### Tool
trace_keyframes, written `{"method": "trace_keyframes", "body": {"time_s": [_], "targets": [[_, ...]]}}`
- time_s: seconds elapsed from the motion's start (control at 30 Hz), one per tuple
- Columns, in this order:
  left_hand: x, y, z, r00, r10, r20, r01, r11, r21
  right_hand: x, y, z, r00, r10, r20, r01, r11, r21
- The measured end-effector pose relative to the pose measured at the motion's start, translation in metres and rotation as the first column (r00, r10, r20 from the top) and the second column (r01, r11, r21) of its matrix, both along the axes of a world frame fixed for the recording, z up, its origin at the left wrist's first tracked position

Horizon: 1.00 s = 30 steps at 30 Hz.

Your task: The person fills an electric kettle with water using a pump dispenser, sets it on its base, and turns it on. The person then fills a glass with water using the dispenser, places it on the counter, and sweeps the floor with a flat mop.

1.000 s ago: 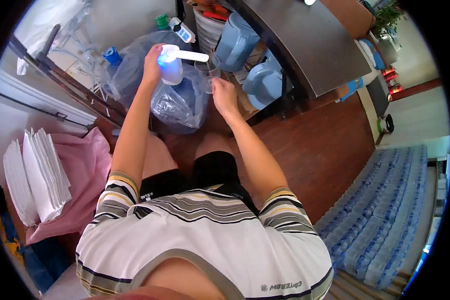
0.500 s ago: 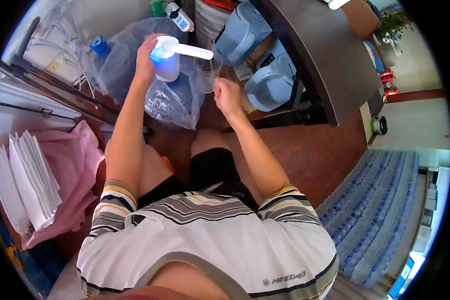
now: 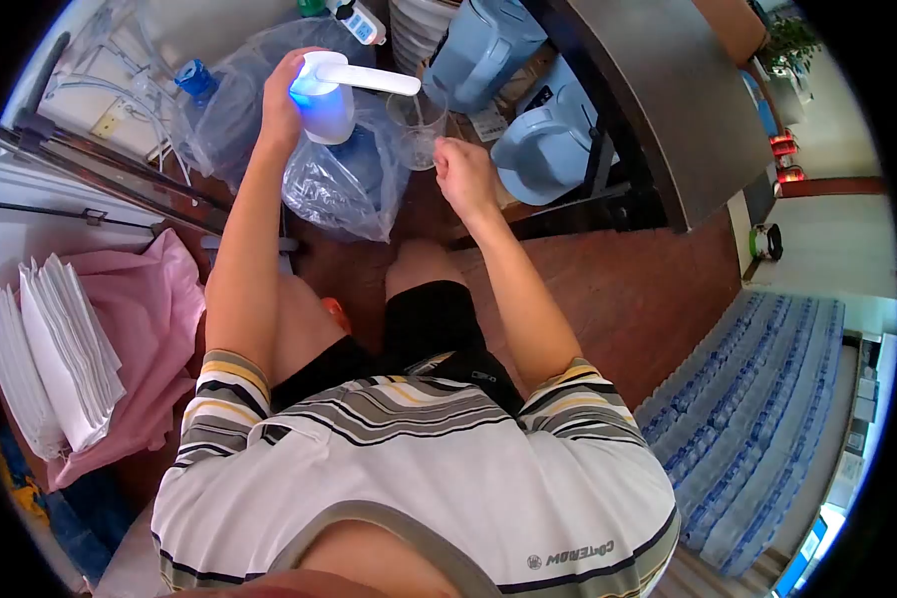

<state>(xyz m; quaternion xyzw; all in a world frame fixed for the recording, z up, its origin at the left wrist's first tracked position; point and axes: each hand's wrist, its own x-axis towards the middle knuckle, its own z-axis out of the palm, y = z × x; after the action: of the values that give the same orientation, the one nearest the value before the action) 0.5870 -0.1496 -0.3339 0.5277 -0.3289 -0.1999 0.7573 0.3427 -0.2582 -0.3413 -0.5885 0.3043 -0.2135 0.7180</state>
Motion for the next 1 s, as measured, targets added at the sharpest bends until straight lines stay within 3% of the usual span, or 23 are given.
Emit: {"method": "trace_keyframes", "body": {"time_s": [0.3, 0.37, 0.57, 1.0], "targets": [[0.002, -0.002, 0.0, 1.0, 0.004, 0.025, -0.005, 1.0, 0.015, -0.005, -0.005, 0.002, 1.0, -0.003, -0.006, 0.003, 1.0, 0.022], [0.003, -0.002, -0.002, 0.998, 0.039, 0.042, -0.042, 0.998, 0.056, -0.004, -0.009, -0.005, 0.999, -0.01, -0.044, 0.005, 0.995, -0.101], [0.007, 0.0, -0.004, 0.998, -0.003, 0.065, 0.0, 0.999, 0.044, -0.002, -0.007, 0.0, 0.995, -0.032, -0.1, 0.014, 0.984, -0.175], [0.011, 0.001, -0.005, 0.998, -0.048, 0.039, 0.048, 0.999, 0.002, -0.001, -0.003, 0.006, 0.997, -0.068, -0.028, 0.066, 0.996, -0.059]]}}
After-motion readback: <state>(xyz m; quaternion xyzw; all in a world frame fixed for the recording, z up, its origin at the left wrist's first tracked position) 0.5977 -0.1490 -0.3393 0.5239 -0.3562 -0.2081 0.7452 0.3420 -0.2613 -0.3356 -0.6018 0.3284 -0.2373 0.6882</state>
